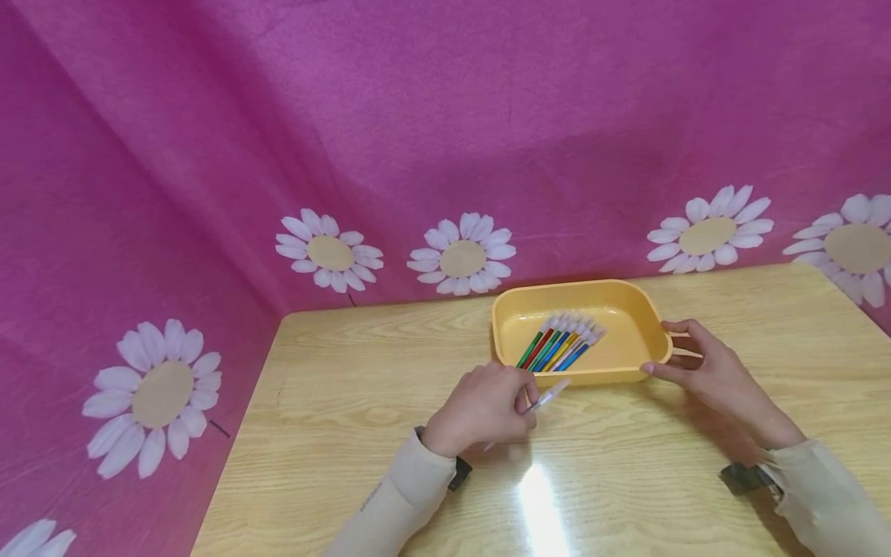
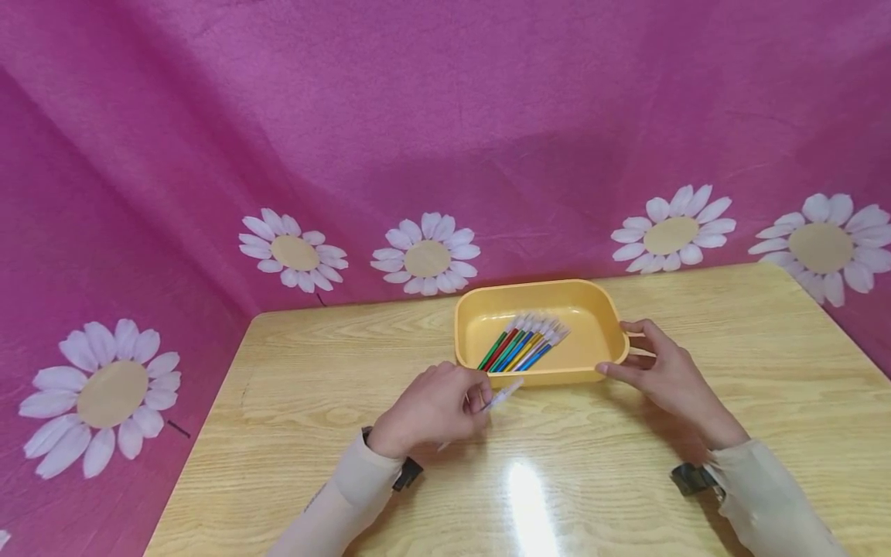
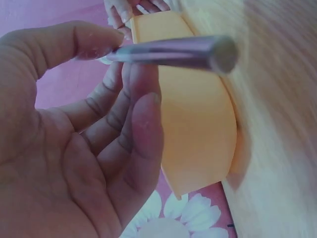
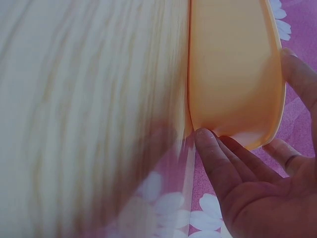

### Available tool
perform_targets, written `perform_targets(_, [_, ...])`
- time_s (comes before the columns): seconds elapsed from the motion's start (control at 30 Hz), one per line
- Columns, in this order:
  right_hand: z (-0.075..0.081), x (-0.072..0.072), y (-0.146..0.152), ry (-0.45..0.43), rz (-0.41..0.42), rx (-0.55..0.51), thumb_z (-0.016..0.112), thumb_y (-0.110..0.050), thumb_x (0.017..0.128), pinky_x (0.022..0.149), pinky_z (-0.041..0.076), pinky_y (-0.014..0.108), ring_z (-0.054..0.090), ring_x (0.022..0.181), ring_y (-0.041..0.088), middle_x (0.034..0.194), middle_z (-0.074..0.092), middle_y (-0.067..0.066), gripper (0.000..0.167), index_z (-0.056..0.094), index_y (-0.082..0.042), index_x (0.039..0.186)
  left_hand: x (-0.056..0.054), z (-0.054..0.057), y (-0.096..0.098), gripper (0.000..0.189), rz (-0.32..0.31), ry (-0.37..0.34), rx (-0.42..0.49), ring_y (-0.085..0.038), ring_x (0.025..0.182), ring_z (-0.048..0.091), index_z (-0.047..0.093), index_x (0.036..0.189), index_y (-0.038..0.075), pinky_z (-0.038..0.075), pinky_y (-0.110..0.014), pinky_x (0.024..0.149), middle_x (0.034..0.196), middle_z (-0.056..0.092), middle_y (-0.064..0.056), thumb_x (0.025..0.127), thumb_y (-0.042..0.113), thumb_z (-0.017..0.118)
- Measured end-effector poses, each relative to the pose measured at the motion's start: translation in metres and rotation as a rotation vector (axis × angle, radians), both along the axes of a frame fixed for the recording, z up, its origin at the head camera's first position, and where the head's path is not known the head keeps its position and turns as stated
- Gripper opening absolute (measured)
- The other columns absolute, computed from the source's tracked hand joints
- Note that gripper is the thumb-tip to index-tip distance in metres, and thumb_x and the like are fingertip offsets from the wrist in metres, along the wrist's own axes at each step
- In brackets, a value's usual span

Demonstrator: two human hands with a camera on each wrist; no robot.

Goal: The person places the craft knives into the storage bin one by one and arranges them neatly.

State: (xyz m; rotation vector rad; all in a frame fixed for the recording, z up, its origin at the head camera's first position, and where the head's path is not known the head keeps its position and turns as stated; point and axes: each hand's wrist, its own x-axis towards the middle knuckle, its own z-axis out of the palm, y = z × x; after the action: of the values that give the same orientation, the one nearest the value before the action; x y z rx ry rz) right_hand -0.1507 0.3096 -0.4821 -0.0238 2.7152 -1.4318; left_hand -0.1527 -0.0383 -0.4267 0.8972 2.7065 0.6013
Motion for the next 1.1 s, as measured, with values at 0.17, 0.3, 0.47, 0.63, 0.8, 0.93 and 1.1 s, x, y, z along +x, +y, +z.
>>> perform_targets(0.17, [0.0, 0.0, 0.0, 0.007, 0.01, -0.004, 0.079, -0.036, 0.093, 0.08, 0.051, 0.008, 0.062, 0.127, 0.047, 0.151, 0.048, 0.032, 0.075, 0.041, -0.005, 0.149, -0.003, 0.006, -0.006, 0.008, 0.017, 0.005, 0.072, -0.001, 0.064, 0.057, 0.071, 0.093, 0.018, 0.044, -0.019, 0.06, 0.071, 0.065, 0.014, 0.088, 0.018, 0.078])
perform_targets(0.3, [0.001, 0.0, 0.0, 0.015, 0.012, 0.001, 0.079, -0.037, 0.093, 0.081, 0.051, 0.007, 0.065, 0.124, 0.038, 0.151, 0.049, 0.03, 0.073, 0.043, -0.006, 0.148, -0.007, 0.01, -0.008, 0.007, 0.024, 0.017, 0.123, -0.001, 0.064, 0.058, 0.07, 0.093, 0.017, 0.045, -0.018, 0.06, 0.075, 0.068, 0.012, 0.09, 0.019, 0.076])
perform_targets(0.47, [0.002, 0.001, 0.001, 0.002, 0.015, -0.003, 0.079, -0.039, 0.093, 0.081, 0.049, 0.006, 0.066, 0.123, 0.03, 0.153, 0.048, 0.029, 0.073, 0.042, -0.007, 0.148, -0.011, 0.013, -0.008, 0.008, 0.032, 0.021, 0.145, 0.0, 0.066, 0.059, 0.071, 0.095, 0.017, 0.046, -0.017, 0.062, 0.078, 0.069, 0.011, 0.091, 0.021, 0.077])
perform_targets(0.63, [0.0, 0.0, 0.001, 0.002, 0.009, -0.012, 0.079, -0.037, 0.093, 0.081, 0.05, 0.007, 0.067, 0.119, 0.021, 0.155, 0.046, 0.027, 0.07, 0.044, -0.007, 0.145, -0.017, 0.018, -0.009, 0.008, 0.043, 0.022, 0.176, -0.002, 0.068, 0.06, 0.07, 0.094, 0.018, 0.048, -0.018, 0.064, 0.079, 0.07, 0.01, 0.091, 0.02, 0.077])
perform_targets(0.8, [0.0, -0.002, 0.001, 0.004, -0.003, -0.013, 0.079, -0.037, 0.093, 0.08, 0.054, 0.01, 0.068, 0.113, 0.011, 0.157, 0.044, 0.025, 0.067, 0.045, -0.007, 0.142, -0.026, 0.026, -0.008, 0.006, 0.045, 0.024, 0.205, -0.003, 0.068, 0.061, 0.07, 0.095, 0.017, 0.048, -0.018, 0.065, 0.08, 0.07, 0.009, 0.091, 0.019, 0.075])
perform_targets(0.93, [0.001, -0.001, 0.0, -0.014, 0.0, -0.011, 0.079, -0.04, 0.093, 0.083, 0.056, 0.013, 0.066, 0.124, 0.038, 0.156, 0.044, 0.028, 0.072, 0.043, -0.006, 0.146, -0.034, 0.035, -0.006, 0.006, 0.05, 0.022, 0.234, -0.003, 0.068, 0.062, 0.07, 0.095, 0.016, 0.049, -0.019, 0.066, 0.08, 0.071, 0.008, 0.093, 0.019, 0.075])
perform_targets(1.1, [0.001, 0.0, 0.0, -0.021, 0.007, -0.004, 0.079, -0.04, 0.093, 0.086, 0.058, 0.018, 0.06, 0.13, 0.051, 0.155, 0.045, 0.031, 0.076, 0.041, -0.006, 0.149, -0.043, 0.046, -0.001, 0.006, 0.031, 0.044, 0.266, -0.006, 0.067, 0.063, 0.07, 0.095, 0.013, 0.048, -0.02, 0.064, 0.079, 0.072, 0.005, 0.093, 0.018, 0.074])
